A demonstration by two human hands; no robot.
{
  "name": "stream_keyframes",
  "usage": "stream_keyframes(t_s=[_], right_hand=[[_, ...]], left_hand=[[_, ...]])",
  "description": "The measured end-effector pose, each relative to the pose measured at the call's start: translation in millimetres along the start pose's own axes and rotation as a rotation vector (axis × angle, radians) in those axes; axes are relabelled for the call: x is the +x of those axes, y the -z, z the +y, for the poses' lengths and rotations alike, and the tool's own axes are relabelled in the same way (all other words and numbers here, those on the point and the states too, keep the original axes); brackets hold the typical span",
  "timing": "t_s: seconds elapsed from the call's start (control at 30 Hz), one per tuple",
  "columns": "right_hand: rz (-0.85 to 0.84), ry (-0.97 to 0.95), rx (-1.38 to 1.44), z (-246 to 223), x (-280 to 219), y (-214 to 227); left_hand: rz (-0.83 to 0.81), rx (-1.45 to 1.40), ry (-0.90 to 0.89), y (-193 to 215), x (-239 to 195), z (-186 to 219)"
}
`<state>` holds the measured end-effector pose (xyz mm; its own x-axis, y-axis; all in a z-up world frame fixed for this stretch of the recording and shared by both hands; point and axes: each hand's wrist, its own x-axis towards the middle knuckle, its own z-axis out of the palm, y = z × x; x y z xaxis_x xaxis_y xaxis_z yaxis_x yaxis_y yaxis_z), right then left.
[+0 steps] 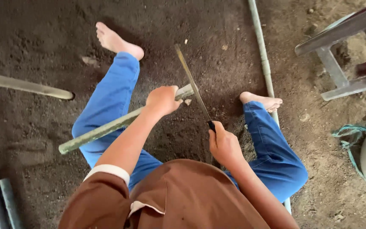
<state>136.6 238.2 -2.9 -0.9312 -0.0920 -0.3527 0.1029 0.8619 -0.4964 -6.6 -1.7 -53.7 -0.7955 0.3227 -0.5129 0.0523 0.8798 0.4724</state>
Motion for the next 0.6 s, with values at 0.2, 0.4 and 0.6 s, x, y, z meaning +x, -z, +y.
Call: stream_keyframes(t_s=[0.2,0.4,0.6], right_hand=[[-0.003,0.021,-0.146,2,3,-15],[-0.003,0.057,-0.173,-1,3,-19],[-0.072,0.052,-0.262,14,-2,-35]], left_hand=[[0.027,-0.028,-0.016,6,-9,6],[0.005,-0.087,-0.037,1,-13,17],[-0.044,-0.116,0.062,-7,19,-13]])
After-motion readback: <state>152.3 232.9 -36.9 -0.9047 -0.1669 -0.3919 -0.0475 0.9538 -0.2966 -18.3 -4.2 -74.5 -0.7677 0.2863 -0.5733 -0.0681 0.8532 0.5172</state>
